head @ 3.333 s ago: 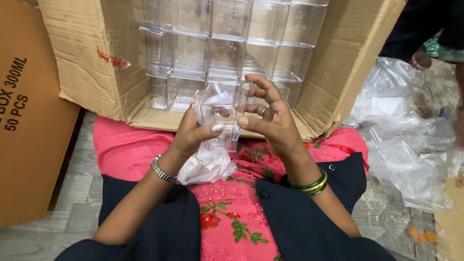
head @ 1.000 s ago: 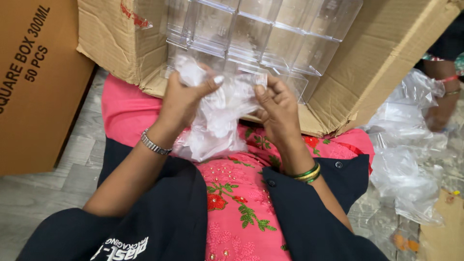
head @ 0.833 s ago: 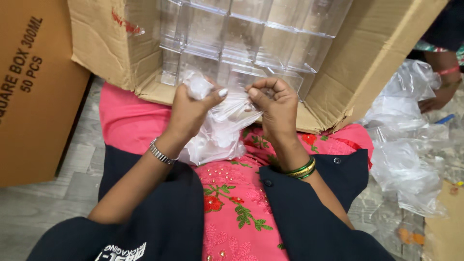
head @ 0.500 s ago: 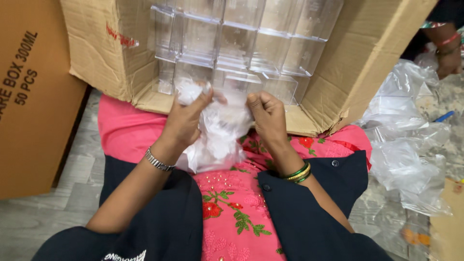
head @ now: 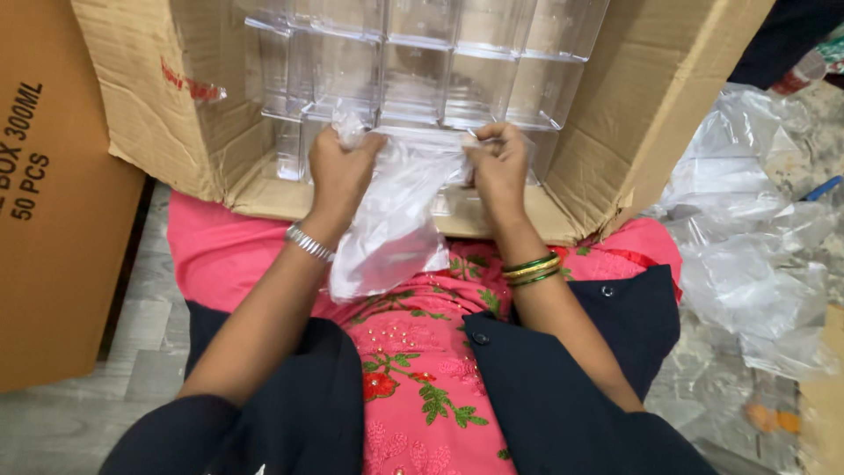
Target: The person sits on the floor and packs clear plastic square boxes one at a time into clear plastic bags, twisting the bags closed, and places the bagged boxes into a large cardboard box in front of them. They repeat this bagging cycle continuously throughout the episode.
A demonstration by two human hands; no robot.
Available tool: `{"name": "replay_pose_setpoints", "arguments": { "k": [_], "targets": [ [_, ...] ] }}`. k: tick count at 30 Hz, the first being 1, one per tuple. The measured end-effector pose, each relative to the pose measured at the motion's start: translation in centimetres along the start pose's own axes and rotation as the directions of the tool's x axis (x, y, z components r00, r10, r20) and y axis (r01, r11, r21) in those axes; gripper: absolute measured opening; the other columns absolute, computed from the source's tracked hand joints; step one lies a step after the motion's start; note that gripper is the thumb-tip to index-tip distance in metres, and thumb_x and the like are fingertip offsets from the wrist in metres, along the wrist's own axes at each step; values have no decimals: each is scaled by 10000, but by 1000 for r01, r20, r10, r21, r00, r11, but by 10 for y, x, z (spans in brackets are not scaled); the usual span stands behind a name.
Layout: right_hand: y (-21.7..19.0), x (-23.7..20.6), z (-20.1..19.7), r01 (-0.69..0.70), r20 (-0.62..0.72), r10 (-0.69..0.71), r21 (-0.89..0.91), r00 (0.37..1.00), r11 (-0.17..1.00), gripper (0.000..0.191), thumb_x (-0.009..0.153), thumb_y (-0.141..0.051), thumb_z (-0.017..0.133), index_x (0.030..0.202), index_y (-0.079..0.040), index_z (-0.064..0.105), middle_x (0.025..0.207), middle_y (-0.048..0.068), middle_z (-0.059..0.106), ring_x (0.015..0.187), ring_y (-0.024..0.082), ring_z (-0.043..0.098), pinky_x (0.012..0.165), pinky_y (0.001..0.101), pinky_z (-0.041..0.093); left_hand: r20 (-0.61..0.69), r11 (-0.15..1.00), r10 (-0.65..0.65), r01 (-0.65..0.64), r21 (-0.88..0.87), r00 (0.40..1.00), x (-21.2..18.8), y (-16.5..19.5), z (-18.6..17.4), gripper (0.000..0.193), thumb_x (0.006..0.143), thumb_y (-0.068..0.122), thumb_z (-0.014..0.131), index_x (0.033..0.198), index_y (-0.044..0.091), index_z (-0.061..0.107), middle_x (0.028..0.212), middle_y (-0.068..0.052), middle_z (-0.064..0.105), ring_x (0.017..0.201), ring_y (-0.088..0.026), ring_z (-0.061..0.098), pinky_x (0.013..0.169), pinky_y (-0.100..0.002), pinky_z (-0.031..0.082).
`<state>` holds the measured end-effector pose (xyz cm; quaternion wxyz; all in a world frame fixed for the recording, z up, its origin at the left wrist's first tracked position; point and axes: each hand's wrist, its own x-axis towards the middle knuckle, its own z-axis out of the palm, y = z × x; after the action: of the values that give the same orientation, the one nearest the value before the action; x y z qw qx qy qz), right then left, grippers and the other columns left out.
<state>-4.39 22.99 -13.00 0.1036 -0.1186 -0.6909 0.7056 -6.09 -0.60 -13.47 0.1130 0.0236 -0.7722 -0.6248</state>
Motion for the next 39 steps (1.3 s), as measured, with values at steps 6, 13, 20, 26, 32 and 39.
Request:
{"name": "replay_pose_setpoints", "arguments": {
  "k": [6, 13, 20, 26, 32, 39],
  "targets": [
    [23, -12, 0, 190, 115, -171, -175, 978, 966, 246, 1000, -4, 524, 1185, -16, 686, 1024, 23, 698, 886, 85, 625, 770, 257, 537, 130, 918, -271, 297, -263, 954, 4, -10, 23, 185, 947, 231, 751, 863, 71, 711, 664, 58, 564, 558, -59, 419, 485, -300, 321],
    [-5, -30, -13, -263, 382, 61, 503, 922, 823, 368, 1010, -202, 568, 1336, -32, 557, 1161, 128, 686, 1017, 225, 676, 884, 366, 565, 389, 797, -239, 409, -444, 890, -31, 73, -3, 96, 872, 201, 721, 826, 119, 700, 709, 66, 692, 580, -35, 589, 495, -258, 446],
    [-38, -65, -11, -595, 737, 55, 496, 673, 633, 377, 973, -193, 611, 1311, -30, 564, 1172, 123, 681, 1027, 226, 684, 886, 362, 582, 341, 966, -186, 234, -105, 921, -43, 95, -13, 416, 937, 326, 760, 682, 28, 621, 551, 1, 549, 470, -95, 461, 434, -310, 342],
    [-49, -124, -49, -634, 829, 116, 320, 547, 704, 388, 942, -185, 648, 1289, -29, 570, 1181, 119, 676, 1036, 227, 691, 888, 359, 596, 408, 966, -60, -51, 255, 911, -58, 66, 9, 410, 872, 382, 790, 772, -9, 717, 592, -147, 664, 522, -195, 598, 532, -398, 481],
    [-61, -61, -161, 35, 40, -69, 557, 997, 830, 401, 911, -176, 685, 1267, -28, 577, 1190, 114, 672, 1045, 228, 698, 890, 355, 611, 213, 969, 145, -181, 165, 966, -45, 54, -9, 261, 897, 276, 770, 948, 19, 760, 777, -171, 732, 657, -239, 707, 609, -377, 523],
    [12, -58, -356, -28, -938, 57, 51, 342, 998, 576, 918, -233, 751, 1303, 65, 443, 1117, 158, 668, 858, 240, 571, 711, 399, 468, 53, 968, 144, -152, 198, 988, -28, 44, -55, 319, 734, 115, 861, 1015, 25, 740, 932, -145, 753, 831, -234, 735, 741, -359, 564]
  ]
}}
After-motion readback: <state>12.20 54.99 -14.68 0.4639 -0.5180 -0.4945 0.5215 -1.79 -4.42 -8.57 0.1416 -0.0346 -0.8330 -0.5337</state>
